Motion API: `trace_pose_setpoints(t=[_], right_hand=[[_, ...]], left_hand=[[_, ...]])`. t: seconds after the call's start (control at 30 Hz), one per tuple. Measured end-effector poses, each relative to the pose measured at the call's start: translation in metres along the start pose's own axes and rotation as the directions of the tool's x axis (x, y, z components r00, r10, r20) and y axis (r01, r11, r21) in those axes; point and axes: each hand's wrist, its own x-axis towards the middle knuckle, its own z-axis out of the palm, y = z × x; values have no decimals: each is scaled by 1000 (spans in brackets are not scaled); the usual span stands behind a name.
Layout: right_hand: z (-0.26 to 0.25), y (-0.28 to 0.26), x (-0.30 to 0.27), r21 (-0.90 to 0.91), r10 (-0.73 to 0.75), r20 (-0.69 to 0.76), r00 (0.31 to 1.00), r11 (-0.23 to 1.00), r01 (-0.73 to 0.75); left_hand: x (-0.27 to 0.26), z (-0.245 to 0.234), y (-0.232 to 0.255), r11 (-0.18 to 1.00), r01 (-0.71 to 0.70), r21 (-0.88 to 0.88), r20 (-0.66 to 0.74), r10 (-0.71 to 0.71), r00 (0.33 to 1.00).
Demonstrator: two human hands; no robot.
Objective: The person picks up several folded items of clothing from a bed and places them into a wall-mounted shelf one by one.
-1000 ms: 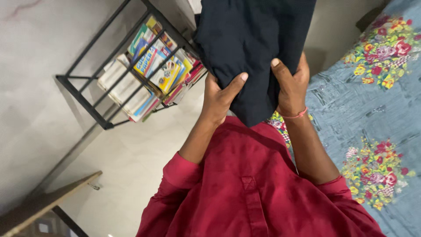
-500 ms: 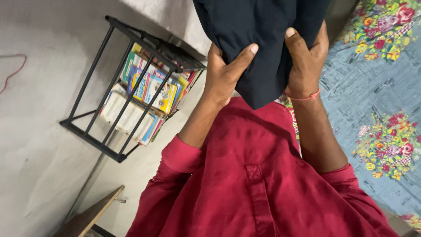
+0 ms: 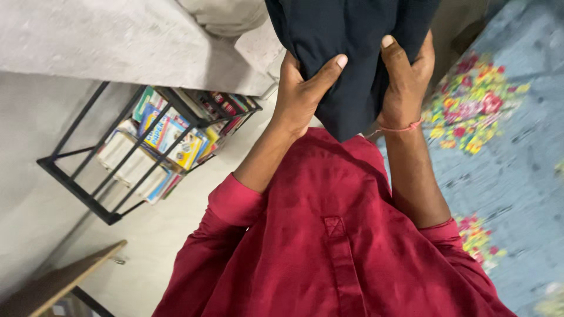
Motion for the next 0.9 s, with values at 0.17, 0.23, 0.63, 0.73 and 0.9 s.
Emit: trace_pose_setpoints(t=[0.17,0.23,0.63,0.73,0.9], right_hand=[[-34,-25,56,-17,61,74,995,998,-60],[-44,-32,70,-33,130,115,985,991,-127],[-36,-30,158,-330,412,374,831,897,-296],[-32,-30,177,-514,377,428,822,849,-121],[-14,-32,219,-541,398,519,756,838,-70]], left_hand=[[36,45,-16,996,-66,58,-58,69,996],[44,58,-24,998,-40,47,-106,44,993],[82,60,-30,998,67,-2,-393,-63,917],[100,48,-27,998,66,-15,-409,-66,910],[136,28,-13,1000,31,4,-426,-27,904]])
